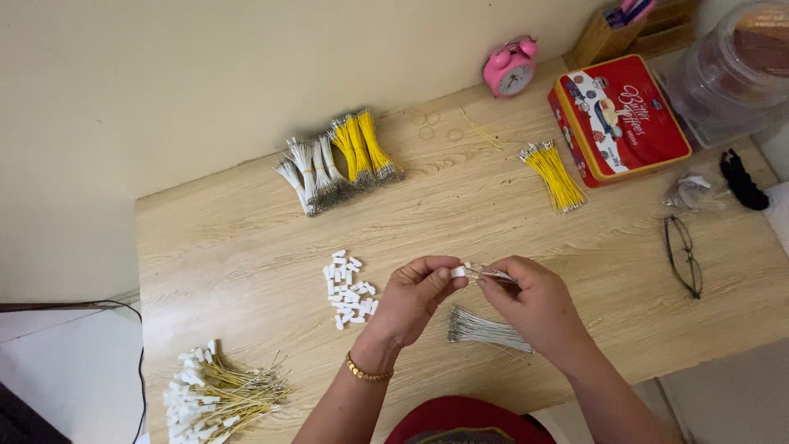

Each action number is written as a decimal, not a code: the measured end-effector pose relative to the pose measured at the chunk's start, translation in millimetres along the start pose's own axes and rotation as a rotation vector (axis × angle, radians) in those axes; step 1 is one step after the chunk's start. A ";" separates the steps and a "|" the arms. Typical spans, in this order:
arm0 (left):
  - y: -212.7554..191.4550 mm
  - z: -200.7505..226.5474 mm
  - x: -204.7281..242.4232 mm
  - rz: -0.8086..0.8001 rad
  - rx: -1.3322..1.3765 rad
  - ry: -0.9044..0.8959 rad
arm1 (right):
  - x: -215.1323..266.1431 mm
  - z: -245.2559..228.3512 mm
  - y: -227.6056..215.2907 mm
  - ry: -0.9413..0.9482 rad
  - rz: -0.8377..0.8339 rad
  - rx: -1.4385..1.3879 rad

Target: Manually assemble electronic cable components by attaching small white plastic connectors to the tips of wire bundles.

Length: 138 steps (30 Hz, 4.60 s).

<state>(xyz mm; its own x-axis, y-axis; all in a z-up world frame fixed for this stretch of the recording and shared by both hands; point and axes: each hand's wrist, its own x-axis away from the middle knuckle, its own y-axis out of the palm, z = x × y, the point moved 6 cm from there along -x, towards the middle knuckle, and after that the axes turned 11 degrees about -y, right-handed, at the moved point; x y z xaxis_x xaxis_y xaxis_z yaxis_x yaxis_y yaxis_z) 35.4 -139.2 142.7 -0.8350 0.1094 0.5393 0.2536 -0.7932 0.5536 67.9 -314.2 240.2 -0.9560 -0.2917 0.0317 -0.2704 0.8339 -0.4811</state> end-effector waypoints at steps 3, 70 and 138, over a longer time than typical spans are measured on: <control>-2.6 -0.5 -0.2 -0.020 0.024 -0.011 | 2.5 -1.2 -3.3 -0.002 0.002 -0.021; -22.9 26.1 -12.4 0.210 -0.496 0.059 | -21.3 84.9 42.7 0.123 0.012 -0.442; 8.9 -26.4 -20.6 0.066 0.299 -0.173 | -13.4 53.8 25.2 0.119 -0.030 -0.269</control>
<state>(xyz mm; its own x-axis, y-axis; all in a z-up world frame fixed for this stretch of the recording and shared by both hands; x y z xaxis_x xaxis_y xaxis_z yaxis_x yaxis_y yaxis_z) 42.0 -164.3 119.7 -0.7233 0.1840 0.6655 0.4575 -0.5942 0.6616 80.1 -314.5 180.6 -0.9496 -0.2740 0.1524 -0.3037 0.9247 -0.2295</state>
